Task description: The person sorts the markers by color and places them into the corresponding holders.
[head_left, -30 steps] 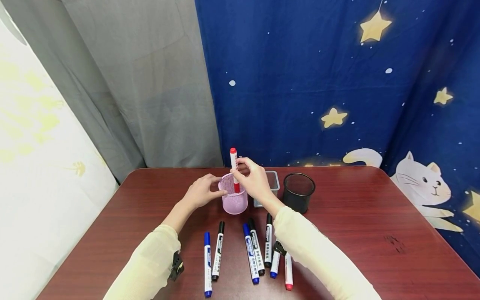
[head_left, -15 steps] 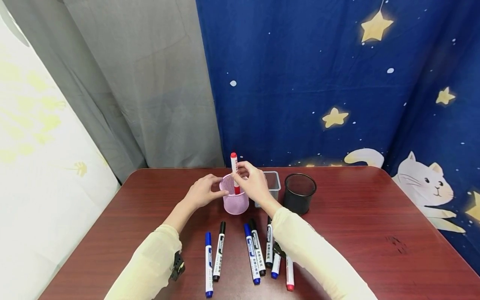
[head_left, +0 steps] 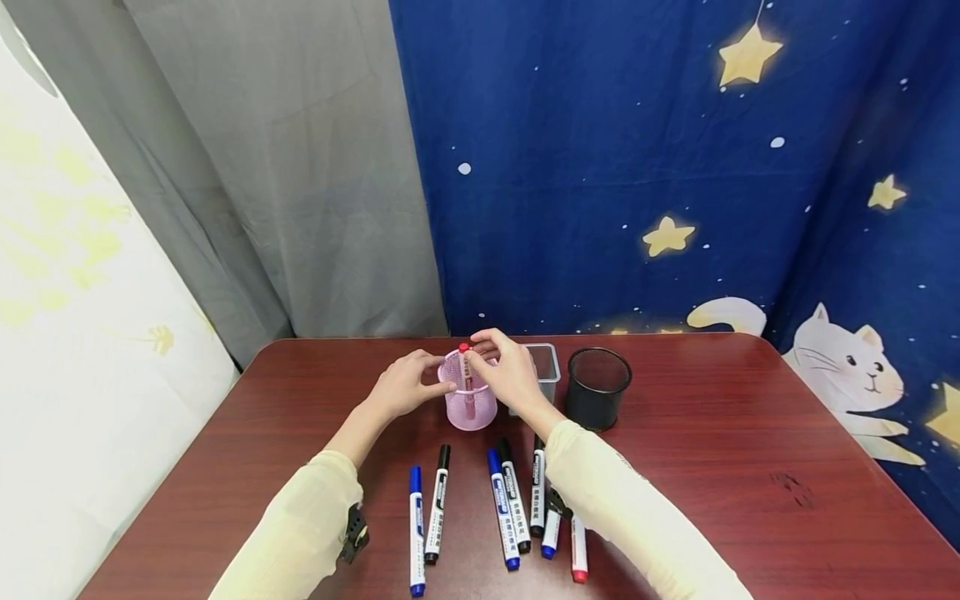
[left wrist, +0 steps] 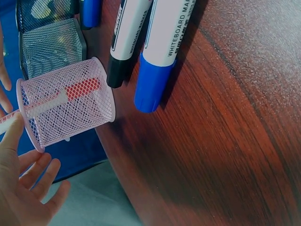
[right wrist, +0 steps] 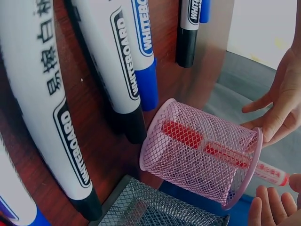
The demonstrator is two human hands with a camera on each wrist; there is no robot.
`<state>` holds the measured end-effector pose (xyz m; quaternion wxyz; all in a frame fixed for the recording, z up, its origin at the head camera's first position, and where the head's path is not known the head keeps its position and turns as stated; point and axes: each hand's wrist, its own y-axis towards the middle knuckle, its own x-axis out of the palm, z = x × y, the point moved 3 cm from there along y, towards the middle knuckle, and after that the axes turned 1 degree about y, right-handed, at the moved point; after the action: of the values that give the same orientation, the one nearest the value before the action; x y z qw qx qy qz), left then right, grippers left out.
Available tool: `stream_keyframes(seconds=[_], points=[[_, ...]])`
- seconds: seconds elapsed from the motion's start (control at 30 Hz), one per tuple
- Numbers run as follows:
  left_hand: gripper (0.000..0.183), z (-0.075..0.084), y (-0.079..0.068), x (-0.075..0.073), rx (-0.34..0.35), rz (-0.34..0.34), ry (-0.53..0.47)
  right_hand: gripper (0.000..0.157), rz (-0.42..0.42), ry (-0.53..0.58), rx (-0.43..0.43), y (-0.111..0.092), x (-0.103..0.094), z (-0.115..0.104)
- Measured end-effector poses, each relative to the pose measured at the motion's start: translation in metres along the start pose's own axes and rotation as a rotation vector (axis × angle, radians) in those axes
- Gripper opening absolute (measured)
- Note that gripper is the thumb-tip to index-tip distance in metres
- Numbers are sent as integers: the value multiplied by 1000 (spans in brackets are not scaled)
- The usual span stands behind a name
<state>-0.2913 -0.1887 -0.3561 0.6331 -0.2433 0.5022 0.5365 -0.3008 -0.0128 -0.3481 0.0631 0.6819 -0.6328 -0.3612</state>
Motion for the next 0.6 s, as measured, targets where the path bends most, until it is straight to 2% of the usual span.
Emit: stream_keyframes(seconds=[0.4,0.6], points=[[57,2,-2,-2,-12,-4,-13,20,12,-25,-40,-2,-15,3],[56,1,-1,-1,-8,-1,-20,20,-2,-123,-56,-6,-29,3]])
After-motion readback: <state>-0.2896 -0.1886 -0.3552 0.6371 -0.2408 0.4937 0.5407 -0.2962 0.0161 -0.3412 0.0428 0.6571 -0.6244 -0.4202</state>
